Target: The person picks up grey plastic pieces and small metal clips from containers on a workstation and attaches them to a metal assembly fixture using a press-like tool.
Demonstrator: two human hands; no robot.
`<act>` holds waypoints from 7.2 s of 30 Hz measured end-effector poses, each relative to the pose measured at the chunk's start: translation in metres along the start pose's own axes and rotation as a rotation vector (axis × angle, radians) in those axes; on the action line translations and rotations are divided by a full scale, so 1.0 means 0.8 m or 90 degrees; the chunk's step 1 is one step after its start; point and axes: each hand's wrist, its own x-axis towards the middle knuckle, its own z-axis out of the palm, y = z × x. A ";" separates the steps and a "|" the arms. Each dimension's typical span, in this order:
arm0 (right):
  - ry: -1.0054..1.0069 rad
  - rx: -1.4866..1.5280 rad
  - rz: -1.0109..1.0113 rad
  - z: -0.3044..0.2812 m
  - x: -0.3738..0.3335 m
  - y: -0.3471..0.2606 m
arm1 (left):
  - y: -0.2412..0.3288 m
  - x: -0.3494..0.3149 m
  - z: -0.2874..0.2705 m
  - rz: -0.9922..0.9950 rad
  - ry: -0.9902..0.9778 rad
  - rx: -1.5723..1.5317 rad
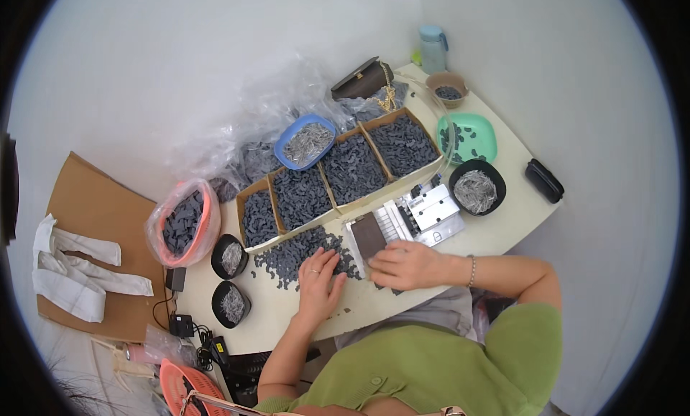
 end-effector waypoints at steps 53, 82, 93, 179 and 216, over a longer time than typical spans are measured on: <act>-0.230 0.076 0.494 0.003 -0.013 0.232 | -0.131 0.104 -0.148 -0.181 0.400 0.005; -0.157 0.354 0.346 0.012 0.030 0.060 | -0.244 0.105 -0.048 -0.169 -0.023 0.493; -0.111 0.401 0.333 0.025 0.009 0.047 | -0.065 0.096 -0.026 -0.011 0.136 -0.028; -0.197 0.209 0.189 0.105 0.085 0.056 | -0.032 0.027 -0.007 -0.071 0.131 -0.060; -0.178 0.101 0.179 0.030 0.029 0.024 | -0.055 0.071 0.023 -0.011 0.052 0.057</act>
